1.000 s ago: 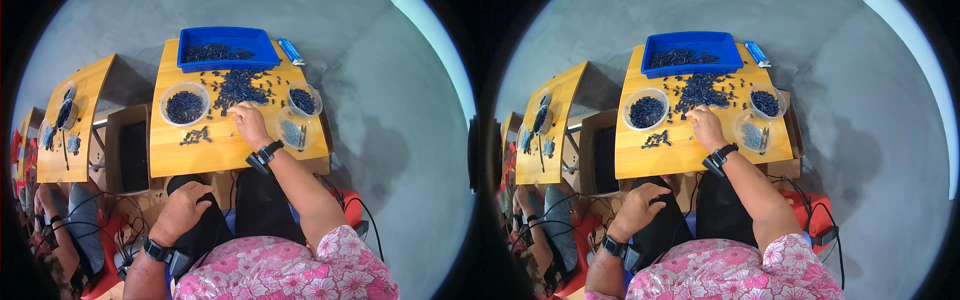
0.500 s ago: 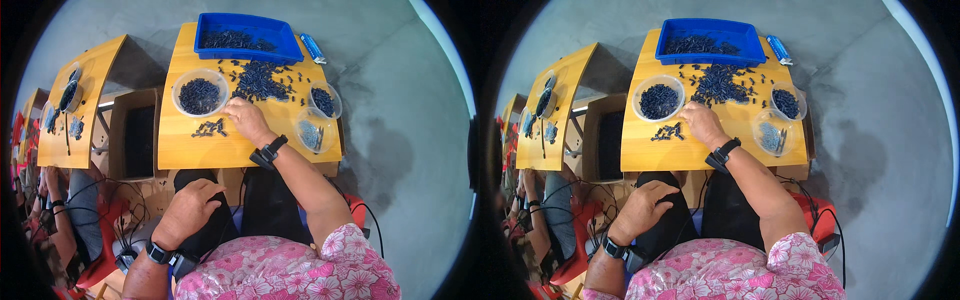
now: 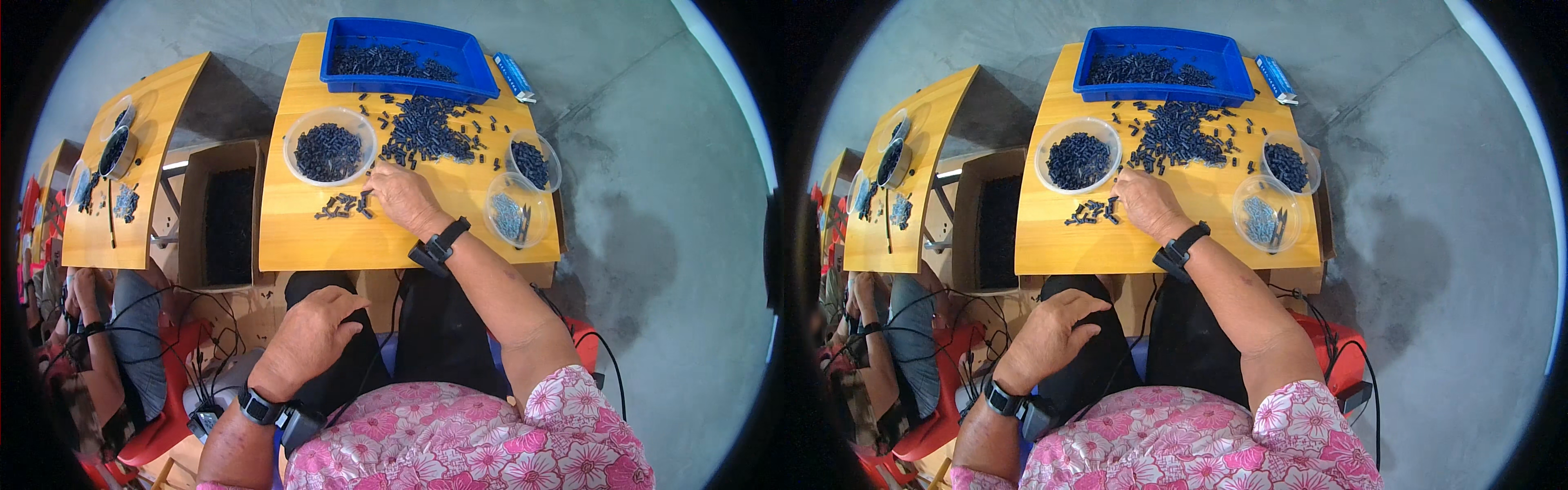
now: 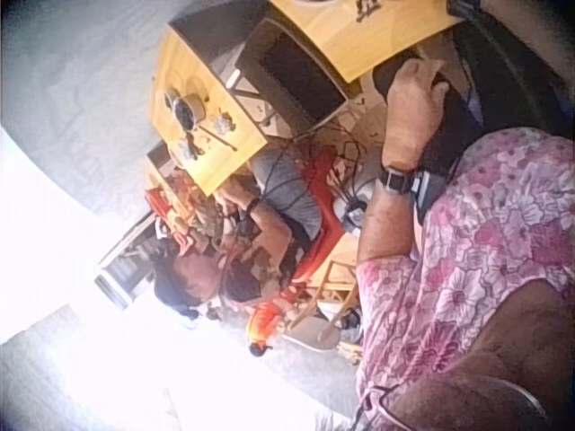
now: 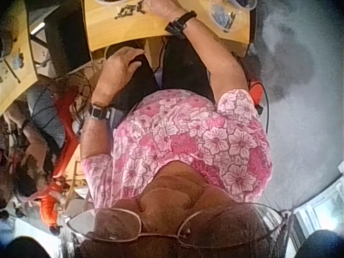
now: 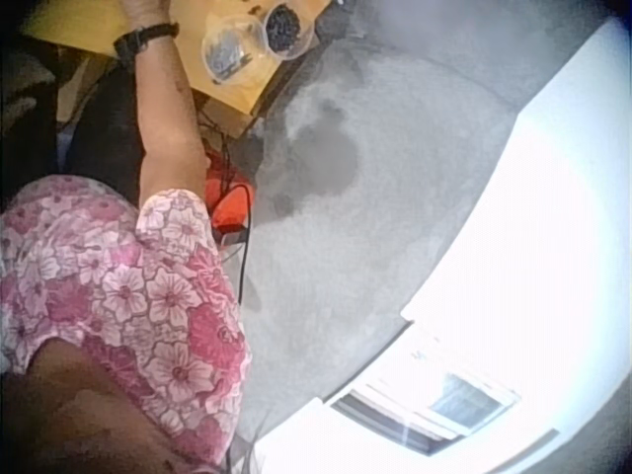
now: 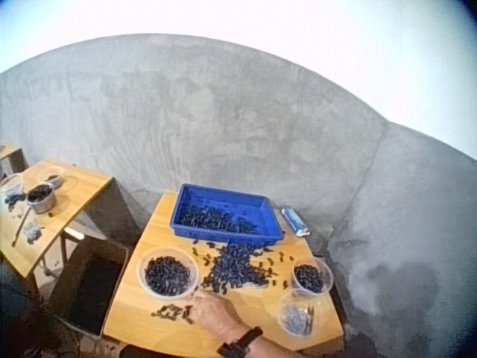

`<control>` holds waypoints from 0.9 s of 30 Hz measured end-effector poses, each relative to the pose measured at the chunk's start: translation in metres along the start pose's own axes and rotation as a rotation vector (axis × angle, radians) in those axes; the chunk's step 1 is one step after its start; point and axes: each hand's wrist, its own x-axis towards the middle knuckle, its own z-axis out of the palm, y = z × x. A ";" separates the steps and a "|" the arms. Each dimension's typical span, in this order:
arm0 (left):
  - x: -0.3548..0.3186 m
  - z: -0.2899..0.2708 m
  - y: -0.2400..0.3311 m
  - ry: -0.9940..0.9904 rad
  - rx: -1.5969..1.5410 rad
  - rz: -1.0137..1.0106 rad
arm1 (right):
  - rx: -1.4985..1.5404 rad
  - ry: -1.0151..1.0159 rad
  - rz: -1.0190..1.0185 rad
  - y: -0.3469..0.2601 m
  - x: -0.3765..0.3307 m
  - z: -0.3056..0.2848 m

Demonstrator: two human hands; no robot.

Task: Assemble small black plastic components by hand.

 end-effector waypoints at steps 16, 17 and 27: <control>0.003 0.024 -0.025 0.287 -0.623 -0.184 | 0.169 0.021 0.069 -0.063 -0.047 -0.058; 0.004 0.023 -0.016 0.274 -0.822 -0.239 | 0.234 0.045 0.041 -0.073 -0.053 -0.063; 0.011 0.046 -0.004 0.243 -1.221 -0.293 | 0.188 0.138 -0.013 -0.133 -0.091 -0.047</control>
